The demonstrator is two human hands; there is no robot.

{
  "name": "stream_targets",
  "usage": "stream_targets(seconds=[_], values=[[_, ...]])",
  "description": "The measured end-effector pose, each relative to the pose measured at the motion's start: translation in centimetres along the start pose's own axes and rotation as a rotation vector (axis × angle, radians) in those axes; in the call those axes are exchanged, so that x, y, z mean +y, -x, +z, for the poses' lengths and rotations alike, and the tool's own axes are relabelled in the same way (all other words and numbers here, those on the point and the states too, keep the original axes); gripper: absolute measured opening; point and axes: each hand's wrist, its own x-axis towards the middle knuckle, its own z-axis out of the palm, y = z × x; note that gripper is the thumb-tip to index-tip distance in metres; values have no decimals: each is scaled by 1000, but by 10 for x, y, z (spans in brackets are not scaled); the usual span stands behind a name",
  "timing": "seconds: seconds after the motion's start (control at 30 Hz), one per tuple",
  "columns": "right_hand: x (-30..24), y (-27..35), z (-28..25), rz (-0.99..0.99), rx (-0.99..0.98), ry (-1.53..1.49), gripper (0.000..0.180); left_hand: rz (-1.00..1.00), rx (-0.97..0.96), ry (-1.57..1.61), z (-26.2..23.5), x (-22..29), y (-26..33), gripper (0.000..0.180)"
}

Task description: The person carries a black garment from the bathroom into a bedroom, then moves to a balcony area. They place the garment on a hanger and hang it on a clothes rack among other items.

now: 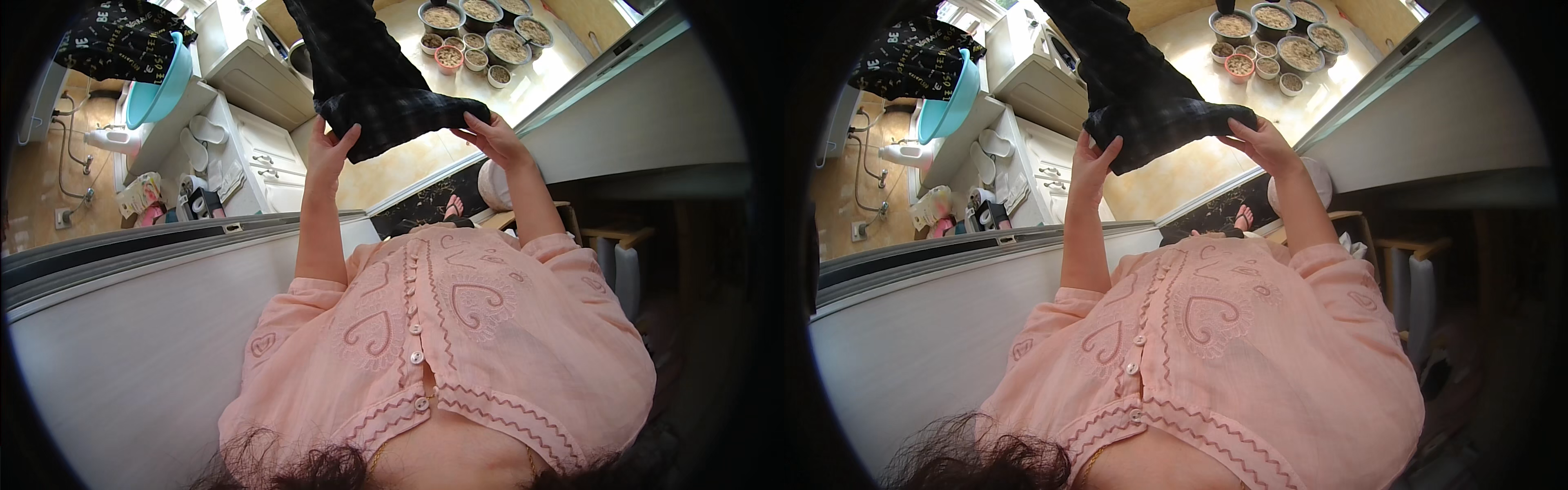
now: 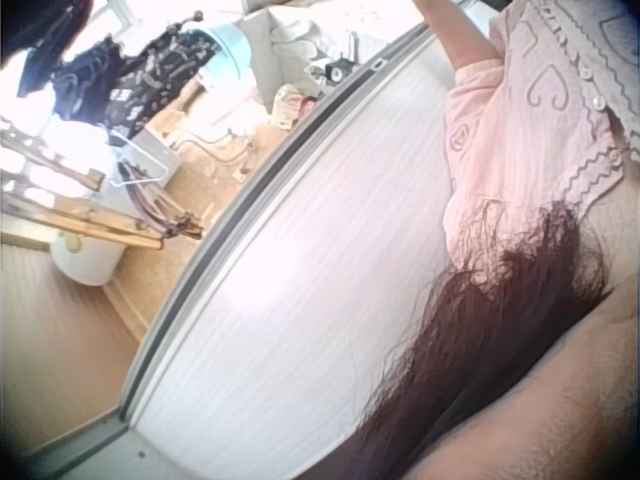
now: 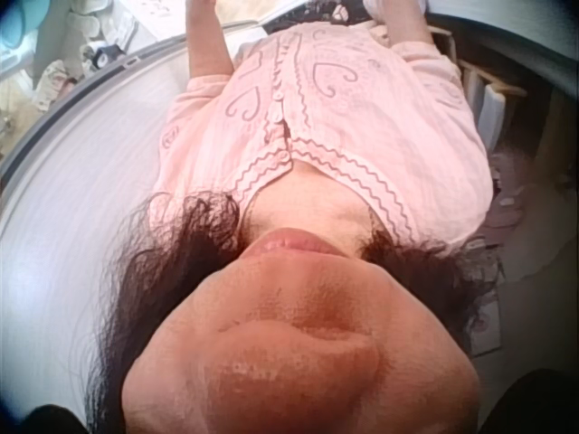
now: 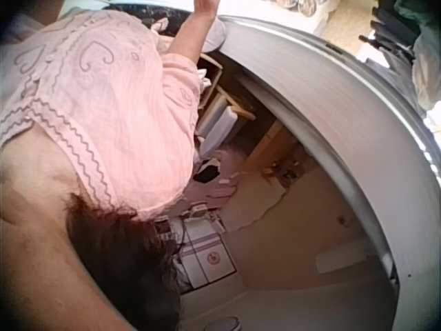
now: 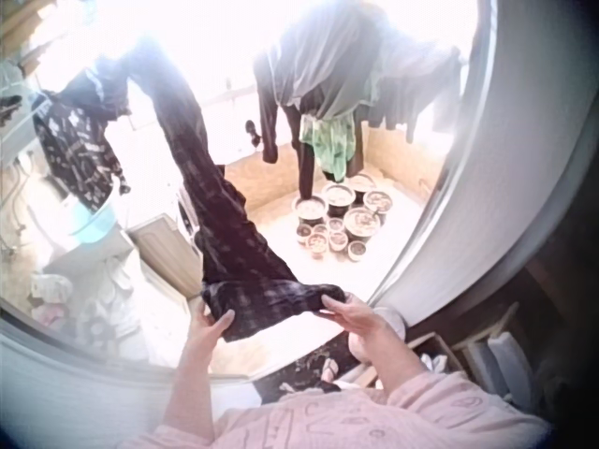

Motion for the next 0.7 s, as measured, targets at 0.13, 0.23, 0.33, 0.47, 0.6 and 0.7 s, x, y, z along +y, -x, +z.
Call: stream_targets(seconds=[0.13,0.23,0.33,0.47,0.6,0.7], values=[[1,1,-8,13,52,27,19,12,-40,37,-1,0,-2,65],[0,0,-5,-1,45,51,21,15,-89,10,-1,2,-1,70],[-12,5,4,83,76,-186,26,-7,-159,-2,0,6,2,76],[-16,3,0,133,162,-174,34,-15,-222,14,-2,4,4,82],[-6,-2,-9,40,165,40,30,-61,-236,-41,-2,3,6,84],[-7,-5,3,-43,182,187,27,-127,-174,-74,7,8,8,78]])
